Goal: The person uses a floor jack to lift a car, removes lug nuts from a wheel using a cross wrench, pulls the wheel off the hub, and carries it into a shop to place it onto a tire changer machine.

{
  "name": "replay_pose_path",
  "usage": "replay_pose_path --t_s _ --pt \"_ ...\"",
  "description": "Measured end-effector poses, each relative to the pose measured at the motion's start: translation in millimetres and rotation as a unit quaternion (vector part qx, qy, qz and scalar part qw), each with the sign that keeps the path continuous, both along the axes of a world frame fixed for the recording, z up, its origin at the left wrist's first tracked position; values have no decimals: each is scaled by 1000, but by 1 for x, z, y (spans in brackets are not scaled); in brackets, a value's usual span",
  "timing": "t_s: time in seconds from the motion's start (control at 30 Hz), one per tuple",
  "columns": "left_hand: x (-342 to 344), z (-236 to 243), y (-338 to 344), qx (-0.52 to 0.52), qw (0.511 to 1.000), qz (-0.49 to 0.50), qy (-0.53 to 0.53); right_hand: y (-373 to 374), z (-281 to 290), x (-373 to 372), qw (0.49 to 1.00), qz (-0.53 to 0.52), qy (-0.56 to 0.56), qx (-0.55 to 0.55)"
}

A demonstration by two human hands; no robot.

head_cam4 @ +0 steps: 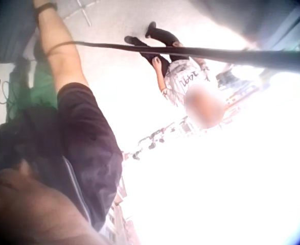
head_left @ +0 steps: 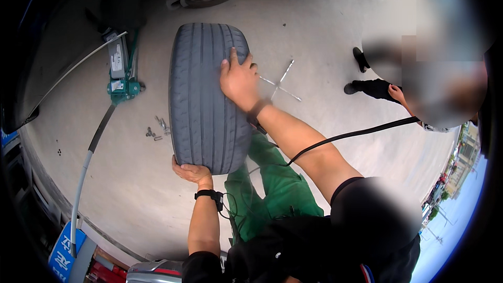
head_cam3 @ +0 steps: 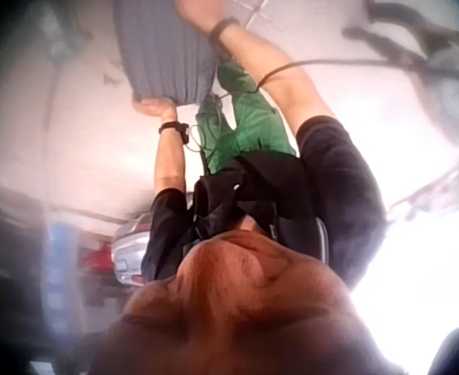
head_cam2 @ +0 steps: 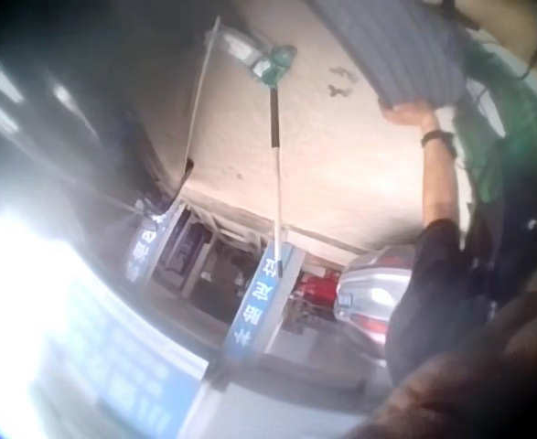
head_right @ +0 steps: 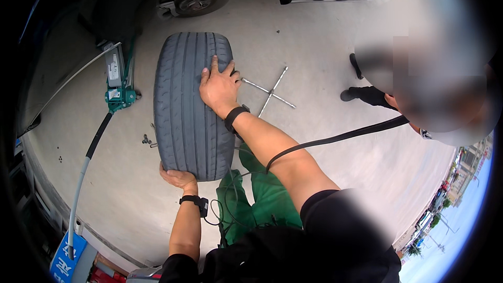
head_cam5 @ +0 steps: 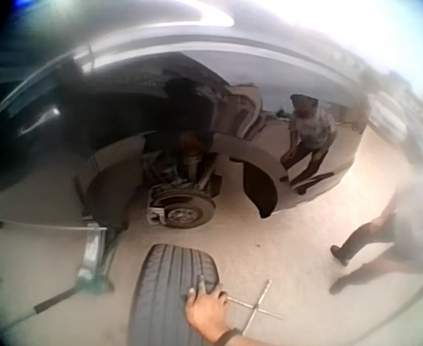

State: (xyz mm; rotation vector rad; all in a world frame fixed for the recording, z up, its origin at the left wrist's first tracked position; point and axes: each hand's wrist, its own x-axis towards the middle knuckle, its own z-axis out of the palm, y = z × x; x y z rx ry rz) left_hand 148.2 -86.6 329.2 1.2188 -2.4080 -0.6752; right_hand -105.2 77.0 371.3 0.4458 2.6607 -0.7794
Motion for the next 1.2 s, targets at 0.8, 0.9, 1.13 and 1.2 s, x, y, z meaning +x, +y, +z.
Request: replay_pose_path --t_s 0.8,0.9,1.13,1.2 --pt "144 -70 -131 275 948 -85 -133 -81 -104 249 978 127 166 16" --pt "84 -17 -107 272 953 -113 -74 -77 -101 316 973 164 160 19" --pt "67 -5 -58 2 965 -19 -262 101 45 269 957 -27 252 -142" --pt "94 -12 -69 -15 968 -32 -248 206 111 220 876 -154 452 -67"
